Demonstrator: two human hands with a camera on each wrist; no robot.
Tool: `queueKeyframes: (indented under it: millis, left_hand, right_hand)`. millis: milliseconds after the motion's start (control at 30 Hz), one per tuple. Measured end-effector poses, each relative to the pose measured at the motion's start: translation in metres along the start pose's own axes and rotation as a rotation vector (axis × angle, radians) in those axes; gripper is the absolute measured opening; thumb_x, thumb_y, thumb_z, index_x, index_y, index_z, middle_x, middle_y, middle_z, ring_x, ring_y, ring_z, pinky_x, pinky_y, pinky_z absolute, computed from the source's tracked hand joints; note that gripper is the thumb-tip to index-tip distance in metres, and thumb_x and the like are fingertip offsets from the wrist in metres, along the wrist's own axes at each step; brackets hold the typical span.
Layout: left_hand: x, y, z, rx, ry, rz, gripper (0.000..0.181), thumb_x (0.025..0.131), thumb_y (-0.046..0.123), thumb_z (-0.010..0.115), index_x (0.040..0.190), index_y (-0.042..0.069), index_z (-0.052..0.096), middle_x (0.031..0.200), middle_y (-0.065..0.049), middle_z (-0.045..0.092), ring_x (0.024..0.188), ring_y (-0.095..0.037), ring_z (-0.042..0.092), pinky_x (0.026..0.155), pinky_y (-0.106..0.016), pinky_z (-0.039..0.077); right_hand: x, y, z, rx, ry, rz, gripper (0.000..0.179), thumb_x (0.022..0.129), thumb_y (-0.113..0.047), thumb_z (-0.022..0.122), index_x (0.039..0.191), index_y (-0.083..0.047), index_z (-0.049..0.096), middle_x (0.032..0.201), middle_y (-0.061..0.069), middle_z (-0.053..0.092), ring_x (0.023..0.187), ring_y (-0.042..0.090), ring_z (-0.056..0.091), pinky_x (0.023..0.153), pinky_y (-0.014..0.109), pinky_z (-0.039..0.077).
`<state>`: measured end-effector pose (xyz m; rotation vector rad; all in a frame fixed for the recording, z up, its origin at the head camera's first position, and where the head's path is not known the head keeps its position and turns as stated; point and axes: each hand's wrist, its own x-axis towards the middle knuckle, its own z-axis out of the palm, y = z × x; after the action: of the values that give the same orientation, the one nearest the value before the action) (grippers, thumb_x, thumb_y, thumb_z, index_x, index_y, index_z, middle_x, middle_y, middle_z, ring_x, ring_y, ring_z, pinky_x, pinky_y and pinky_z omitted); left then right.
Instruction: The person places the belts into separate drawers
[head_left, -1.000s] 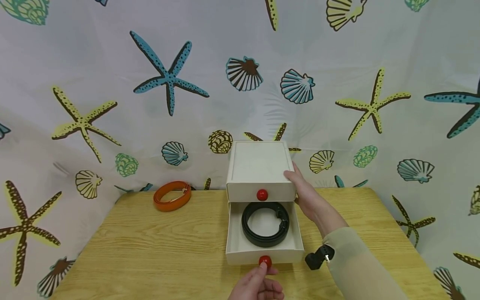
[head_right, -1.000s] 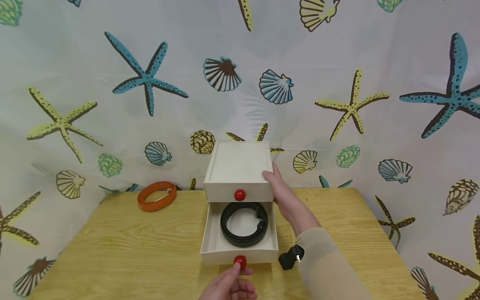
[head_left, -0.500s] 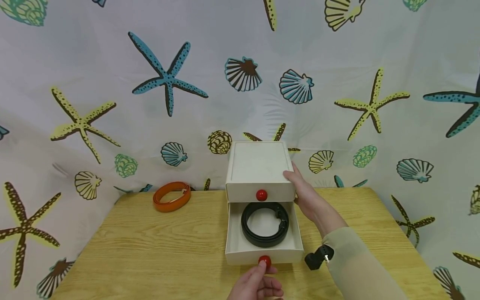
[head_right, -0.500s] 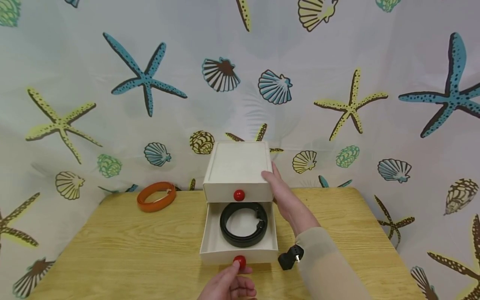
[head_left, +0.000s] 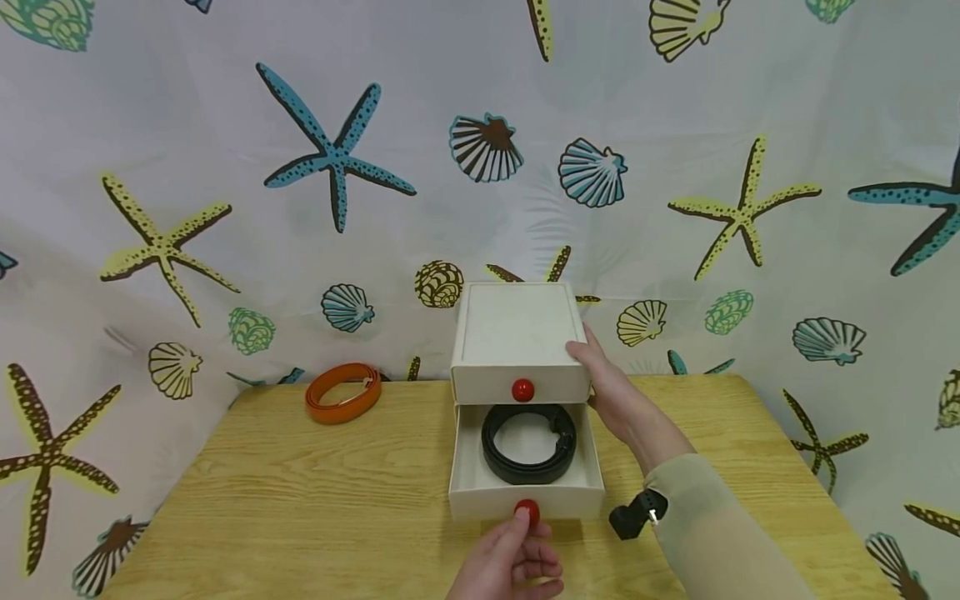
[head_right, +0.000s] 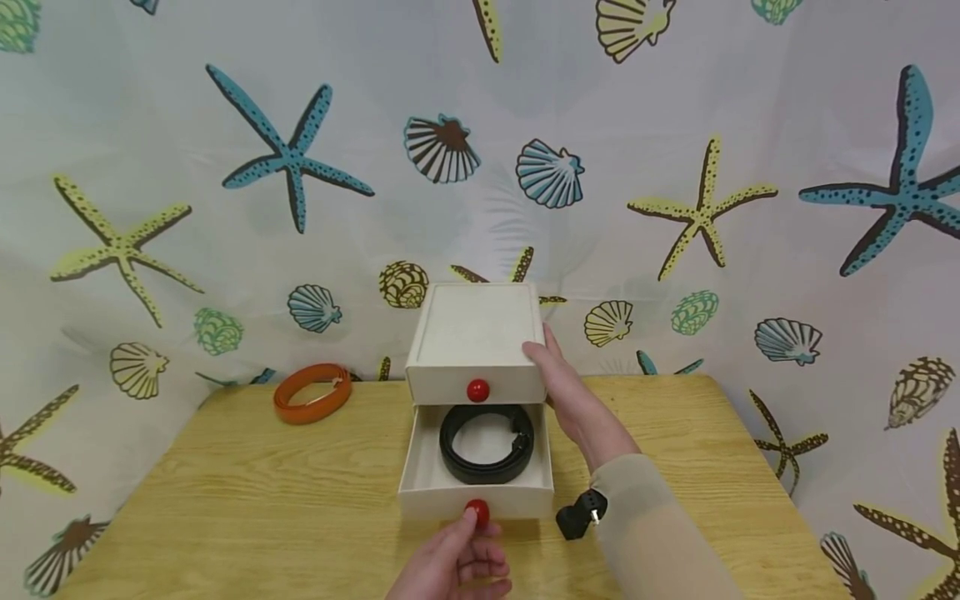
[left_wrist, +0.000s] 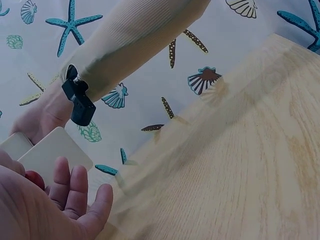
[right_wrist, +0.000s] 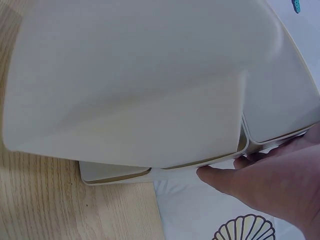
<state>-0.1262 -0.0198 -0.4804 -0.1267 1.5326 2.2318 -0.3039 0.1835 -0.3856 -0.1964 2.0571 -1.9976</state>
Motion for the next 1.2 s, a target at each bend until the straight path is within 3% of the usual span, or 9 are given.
queueKeyframes:
  millis: [467,1200]
  left_hand:
    - [0.011,0.008,0.000,-0.023,-0.024,0.030,0.050,0.119,0.046,0.050,0.123,0.000,0.067,0.100,-0.008,0.072,0.093,-0.023,0.069,0.094,-0.050,0.063]
    - [0.035,0.019,0.002,0.013,0.042,0.064,0.050,0.119,0.048,0.048,0.123,0.002,0.067,0.102,-0.006,0.071,0.095,-0.021,0.068,0.096,-0.043,0.059]
  right_hand:
    - [0.002,0.000,-0.001,0.007,0.008,0.015,0.079,0.116,-0.051,0.040,0.177,-0.039,-0.009,0.184,0.005,-0.012,0.168,0.035,-0.005,0.129,0.074,0.006]
    - [0.004,0.001,-0.002,0.015,0.009,0.009,0.078,0.116,-0.050,0.040,0.177,-0.039,-0.008,0.184,0.005,-0.010,0.167,0.033,-0.003,0.129,0.072,0.008]
